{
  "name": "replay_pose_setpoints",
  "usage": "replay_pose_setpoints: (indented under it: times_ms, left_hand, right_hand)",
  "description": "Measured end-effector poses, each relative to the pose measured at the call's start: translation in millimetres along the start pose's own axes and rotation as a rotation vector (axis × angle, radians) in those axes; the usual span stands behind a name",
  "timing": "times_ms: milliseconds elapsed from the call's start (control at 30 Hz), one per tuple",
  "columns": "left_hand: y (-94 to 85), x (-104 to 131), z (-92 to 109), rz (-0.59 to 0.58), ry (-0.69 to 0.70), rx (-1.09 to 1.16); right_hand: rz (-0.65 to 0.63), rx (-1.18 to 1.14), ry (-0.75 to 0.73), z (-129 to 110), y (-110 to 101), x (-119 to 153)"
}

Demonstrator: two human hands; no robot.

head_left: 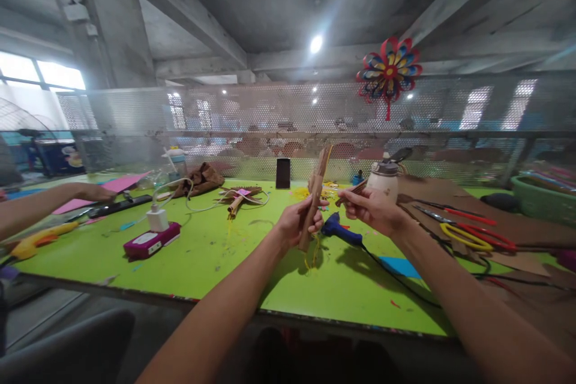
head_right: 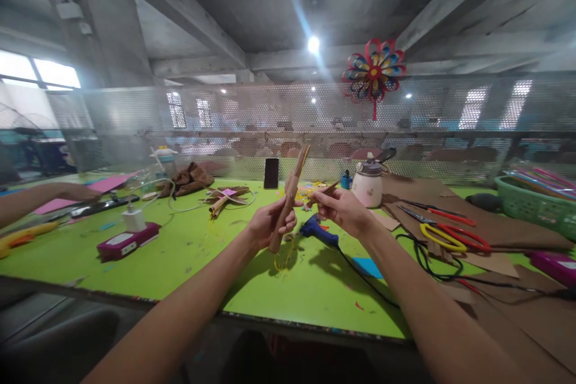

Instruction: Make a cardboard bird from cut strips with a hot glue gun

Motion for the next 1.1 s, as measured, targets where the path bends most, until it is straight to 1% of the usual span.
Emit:
replay_pose_setpoints:
  times_ms: [67, 133, 433, 533, 800, 933, 1100]
  left_hand:
    - [1.1, 0.1, -0.2, -0.005, 0.001, -0.009]
    - [1.8, 0.0, -0.9, -0.010, -0.003, -0.015]
    - [3.6, -1.2, -8.2, -0.065, -0.030, -0.040]
    - [5.1, -1.7, -9.8, -0.087, -0.036, -0.054]
    - [12.1, -0.7, -9.8, -0.117, -0.029, -0.065]
    - [12.8, -0.8, -10.9, -0.122, -0.029, -0.067]
    - [13.0, -0.9, -11.6, -0.159, -0.022, -0.039]
  right_hand:
    - [-0.035, 0.007, -0.008, 0.2, 2.7, 1.1]
    - [-0.034, 0.029, -0.016, -0.8, 3.8, 2.2]
    - [0.094, 0.080, -0.124, -5.6, 1.4, -0.1]
    - [0.143, 0.084, -0.139, -4.5, 1.7, -0.4]
    - [0.239, 0.134, -0.239, -3.5, 12.1, 2.4]
    - [0.272, 0.166, -0.273, -2.3, 15.3, 3.9]
    - [0.288, 0.183, -0.279, 0.9, 15.4, 3.5]
Point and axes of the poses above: each hand's wrist, its own x-axis away from the middle knuckle, its own y-axis out of the palm, z = x × y, the point moved 5 cm from there along -x, towards the middle knuckle, and after that the axes turned 4 degrees about -x, right-handed, at the moved point
